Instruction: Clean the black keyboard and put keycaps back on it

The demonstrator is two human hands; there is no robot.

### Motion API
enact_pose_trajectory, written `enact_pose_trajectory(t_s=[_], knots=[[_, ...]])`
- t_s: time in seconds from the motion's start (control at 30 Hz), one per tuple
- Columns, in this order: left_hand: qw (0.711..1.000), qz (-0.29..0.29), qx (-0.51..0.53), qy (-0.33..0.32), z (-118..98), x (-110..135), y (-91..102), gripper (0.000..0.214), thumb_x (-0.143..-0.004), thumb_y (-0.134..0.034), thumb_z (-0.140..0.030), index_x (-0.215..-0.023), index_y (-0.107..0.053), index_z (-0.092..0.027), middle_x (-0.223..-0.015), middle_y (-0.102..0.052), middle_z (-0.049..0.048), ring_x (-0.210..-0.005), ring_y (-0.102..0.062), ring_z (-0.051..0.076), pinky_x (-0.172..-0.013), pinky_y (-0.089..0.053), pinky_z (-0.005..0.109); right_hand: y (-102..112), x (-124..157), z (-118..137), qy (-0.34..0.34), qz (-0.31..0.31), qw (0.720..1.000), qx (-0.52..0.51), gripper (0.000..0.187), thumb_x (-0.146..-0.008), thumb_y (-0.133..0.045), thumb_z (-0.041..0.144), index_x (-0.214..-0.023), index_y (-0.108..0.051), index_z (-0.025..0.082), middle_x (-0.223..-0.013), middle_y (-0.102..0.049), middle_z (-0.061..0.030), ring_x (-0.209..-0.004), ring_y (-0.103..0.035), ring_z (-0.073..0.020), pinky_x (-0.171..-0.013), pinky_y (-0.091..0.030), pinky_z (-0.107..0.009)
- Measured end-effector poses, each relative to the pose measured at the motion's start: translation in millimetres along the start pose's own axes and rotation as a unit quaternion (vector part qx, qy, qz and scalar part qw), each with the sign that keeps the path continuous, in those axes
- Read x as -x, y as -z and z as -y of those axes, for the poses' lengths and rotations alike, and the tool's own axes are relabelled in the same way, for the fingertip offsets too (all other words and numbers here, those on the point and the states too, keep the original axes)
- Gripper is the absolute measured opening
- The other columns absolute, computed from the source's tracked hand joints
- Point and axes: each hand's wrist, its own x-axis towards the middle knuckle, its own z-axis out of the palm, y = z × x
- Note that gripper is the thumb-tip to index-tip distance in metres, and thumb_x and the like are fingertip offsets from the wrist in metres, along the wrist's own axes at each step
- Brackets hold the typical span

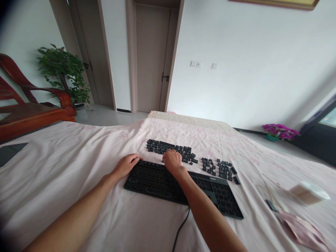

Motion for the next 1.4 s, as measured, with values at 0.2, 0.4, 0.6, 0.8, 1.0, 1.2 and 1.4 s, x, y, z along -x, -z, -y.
enact_pose_trajectory(t_s=[0.2, 0.4, 0.6, 0.8, 1.0, 1.2, 1.4], knots=[[1.000, 0.001, -0.004, -0.002, 1, 1, -0.5, 0.033, -0.090, -0.038, -0.030, -0.098, -0.069, -0.023, -0.104, -0.071, 0.0025, -0.098, -0.063, 0.018, -0.085, -0.044, 0.025, 3, 2, 5, -0.013, 0.032, 0.999, -0.010, 0.024, -0.087, -0.051, 0.026, -0.095, -0.074, 0.025, -0.100, -0.072, -0.0072, -0.095, -0.065, -0.0218, -0.074, -0.043, -0.027], [1.000, 0.000, -0.007, -0.003, 1, 1, -0.5, 0.032, -0.090, -0.039, -0.030, -0.098, -0.069, -0.023, -0.104, -0.071, 0.0025, -0.099, -0.062, 0.018, -0.085, -0.044, 0.025, 5, 2, 10, -0.007, 0.044, 0.999, -0.011, 0.023, -0.086, -0.053, 0.023, -0.095, -0.074, 0.020, -0.102, -0.071, -0.0118, -0.097, -0.065, -0.0239, -0.079, -0.044, -0.029], [1.000, 0.000, -0.006, -0.003, 0, 0, 0.6, 0.032, -0.090, -0.039, -0.030, -0.097, -0.069, -0.023, -0.103, -0.071, 0.0026, -0.098, -0.063, 0.018, -0.086, -0.044, 0.025, 4, 2, 8, -0.005, 0.030, 0.999, -0.037, 0.022, -0.087, -0.053, 0.025, -0.093, -0.074, 0.020, -0.105, -0.070, -0.0094, -0.098, -0.064, -0.0224, -0.078, -0.043, -0.027], [1.000, -0.002, -0.004, -0.001, -1, 1, 0.9, 0.031, -0.089, -0.039, -0.029, -0.095, -0.069, -0.023, -0.102, -0.072, 0.0026, -0.097, -0.063, 0.018, -0.084, -0.044, 0.025, 10, 22, -4, -0.002, -0.002, 0.995, -0.099, 0.025, -0.091, -0.051, 0.035, -0.099, -0.073, 0.029, -0.104, -0.071, -0.0006, -0.099, -0.063, -0.0173, -0.076, -0.041, -0.023], [1.000, 0.004, 0.003, -0.001, -2, 2, 1.3, 0.032, -0.089, -0.038, -0.029, -0.095, -0.069, -0.023, -0.103, -0.072, 0.0019, -0.098, -0.063, 0.018, -0.085, -0.043, 0.025, 10, 48, -8, 0.039, -0.047, 0.984, -0.166, 0.023, -0.090, -0.053, 0.033, -0.094, -0.074, 0.026, -0.098, -0.068, -0.0015, -0.092, -0.062, -0.0154, -0.076, -0.039, -0.022], [1.000, 0.004, 0.004, 0.002, -4, 3, 2.4, 0.031, -0.089, -0.038, -0.028, -0.094, -0.069, -0.023, -0.103, -0.072, 0.0017, -0.098, -0.063, 0.018, -0.085, -0.043, 0.025, 7, 60, 2, 0.041, -0.058, 0.989, -0.131, 0.025, -0.093, -0.049, 0.030, -0.093, -0.074, 0.025, -0.094, -0.065, -0.0029, -0.087, -0.061, -0.0146, -0.069, -0.036, -0.022], [1.000, 0.007, 0.003, 0.007, -6, 3, 3.8, 0.031, -0.089, -0.039, -0.028, -0.094, -0.068, -0.023, -0.104, -0.071, 0.0018, -0.098, -0.063, 0.018, -0.085, -0.043, 0.025, 3, 62, 8, 0.035, -0.071, 0.995, -0.062, 0.033, -0.096, -0.043, 0.031, -0.080, -0.071, 0.021, -0.089, -0.062, -0.0040, -0.080, -0.058, -0.0150, -0.064, -0.033, -0.025]])
